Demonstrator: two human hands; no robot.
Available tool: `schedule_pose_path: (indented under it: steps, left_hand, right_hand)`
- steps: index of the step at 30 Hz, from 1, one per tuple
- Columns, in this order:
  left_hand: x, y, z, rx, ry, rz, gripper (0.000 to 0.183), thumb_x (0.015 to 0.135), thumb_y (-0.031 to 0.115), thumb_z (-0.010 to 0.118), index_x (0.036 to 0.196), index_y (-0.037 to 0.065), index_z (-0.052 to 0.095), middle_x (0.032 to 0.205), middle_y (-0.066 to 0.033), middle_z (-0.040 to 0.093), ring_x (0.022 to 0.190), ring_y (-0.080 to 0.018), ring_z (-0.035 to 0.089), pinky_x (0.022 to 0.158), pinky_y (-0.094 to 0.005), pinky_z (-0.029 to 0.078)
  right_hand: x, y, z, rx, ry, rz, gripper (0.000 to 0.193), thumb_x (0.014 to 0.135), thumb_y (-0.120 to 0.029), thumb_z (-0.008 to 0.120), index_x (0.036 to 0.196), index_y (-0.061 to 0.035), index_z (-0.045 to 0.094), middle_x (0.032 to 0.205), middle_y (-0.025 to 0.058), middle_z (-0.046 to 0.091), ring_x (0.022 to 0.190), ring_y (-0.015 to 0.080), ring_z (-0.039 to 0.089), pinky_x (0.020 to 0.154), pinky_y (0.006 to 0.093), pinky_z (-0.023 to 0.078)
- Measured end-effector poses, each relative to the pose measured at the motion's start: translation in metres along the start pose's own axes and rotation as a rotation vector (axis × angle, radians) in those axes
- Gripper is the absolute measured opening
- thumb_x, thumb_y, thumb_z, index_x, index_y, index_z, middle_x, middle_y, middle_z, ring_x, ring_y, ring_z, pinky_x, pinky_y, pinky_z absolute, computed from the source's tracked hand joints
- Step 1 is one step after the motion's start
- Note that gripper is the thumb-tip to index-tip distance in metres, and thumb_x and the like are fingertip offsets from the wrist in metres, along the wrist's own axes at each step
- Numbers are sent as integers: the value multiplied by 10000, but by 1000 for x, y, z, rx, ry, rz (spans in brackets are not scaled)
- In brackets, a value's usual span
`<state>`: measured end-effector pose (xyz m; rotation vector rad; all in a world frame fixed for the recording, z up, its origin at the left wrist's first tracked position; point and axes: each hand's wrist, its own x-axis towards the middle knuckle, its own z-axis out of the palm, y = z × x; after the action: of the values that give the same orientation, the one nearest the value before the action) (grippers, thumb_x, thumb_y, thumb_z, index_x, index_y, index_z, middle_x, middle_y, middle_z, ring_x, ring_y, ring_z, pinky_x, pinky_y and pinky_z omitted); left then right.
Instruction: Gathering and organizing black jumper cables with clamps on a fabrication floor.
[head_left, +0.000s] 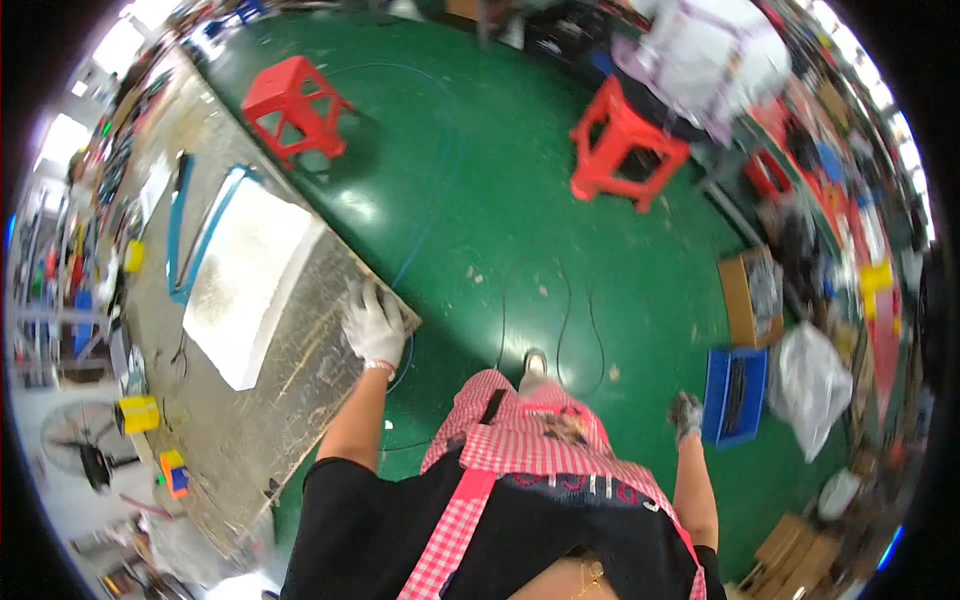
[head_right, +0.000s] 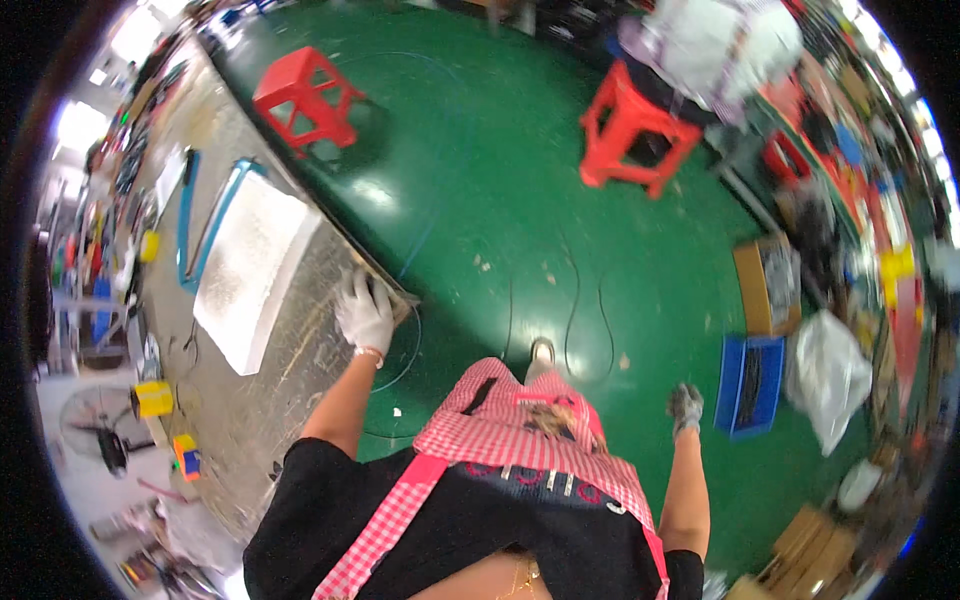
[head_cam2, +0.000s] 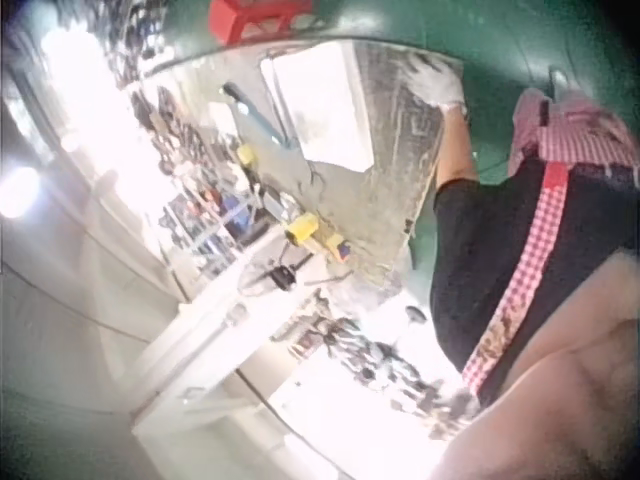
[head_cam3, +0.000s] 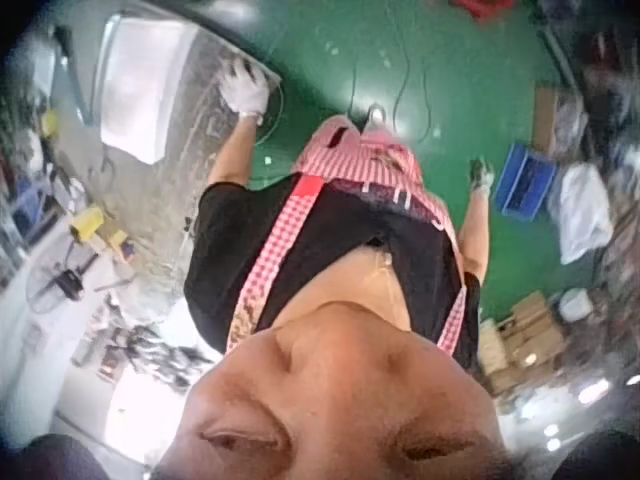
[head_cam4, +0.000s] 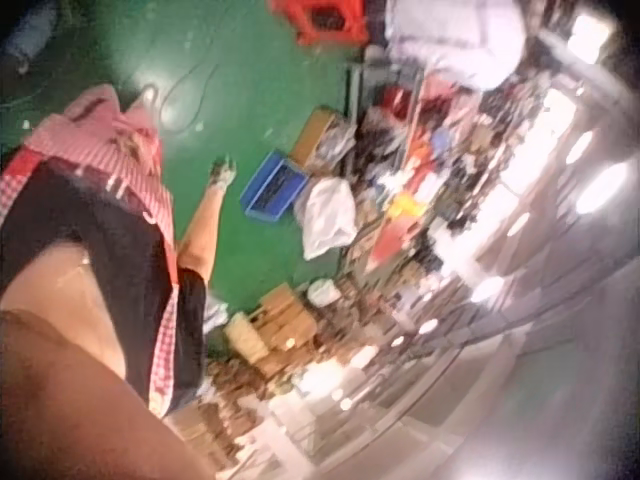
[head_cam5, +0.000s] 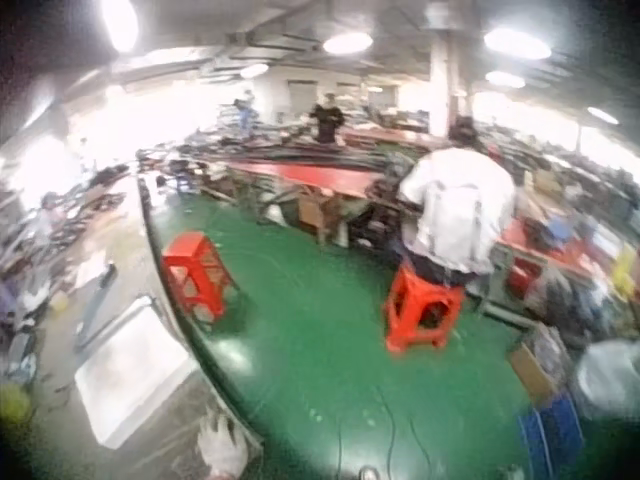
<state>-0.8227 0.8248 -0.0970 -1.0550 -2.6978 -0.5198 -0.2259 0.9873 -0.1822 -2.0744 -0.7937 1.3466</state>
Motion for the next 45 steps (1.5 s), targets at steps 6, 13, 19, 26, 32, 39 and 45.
schedule_pose_path:
  steps: [6,13,19,26,32,39,45]
  left_hand:
    - [16,5,-4,-34,26,-40,357,847,251,592,1155,73,565,1199,-198,536,1124,-400,501,958,-493,395]
    - [48,13,-34,-17,-43,-123,323,764,232,641,1043,71,626,1064,-153,608,987,-345,585,877,-472,452]
    - [123,19,-6,-163,-241,-236,240,648,155,658,875,77,651,928,-132,633,884,-327,625,755,-432,516]
    - [485,35,118,-363,233,-285,241,784,103,657,1021,87,614,977,-116,635,906,-325,611,791,-428,488]
    - [748,-2,196,-433,-44,-279,280,865,275,580,1071,90,625,1026,-146,628,925,-355,616,822,-413,494]
    - [742,-129,276,-468,-644,-1170,453,895,390,424,1160,68,602,1149,-182,631,1084,-313,602,923,-412,453]
    - [661,-166,344,-350,-542,-1771,411,899,388,451,1115,106,658,1180,-148,629,1090,-305,606,922,-411,468]
  right_hand:
    - [16,-300,370,-314,-789,-572,281,934,-227,587,1102,-1,592,911,60,643,742,132,585,666,281,493]
    - [23,-306,627,-1525,-1013,-1796,324,957,-316,475,1196,-121,575,1165,128,635,1057,310,603,910,397,484]
    - [124,-399,592,-1529,-844,-496,419,841,-382,590,1144,-97,639,1124,180,645,994,343,631,818,449,508]
    - [279,-489,682,-1568,-568,-439,395,820,-333,600,1151,-119,632,1123,177,644,993,351,628,824,466,505]
    - [392,-602,899,-1761,-713,-1252,385,803,-291,608,1156,-137,626,1122,175,643,992,358,626,830,481,502]
    - [88,-766,1321,-1066,-1278,-891,360,872,-320,585,1099,-45,640,954,155,677,842,266,651,760,364,504]
    - [15,-843,1574,-1078,-1529,-1218,299,919,-289,556,1067,-42,639,906,147,674,838,269,637,781,356,494]
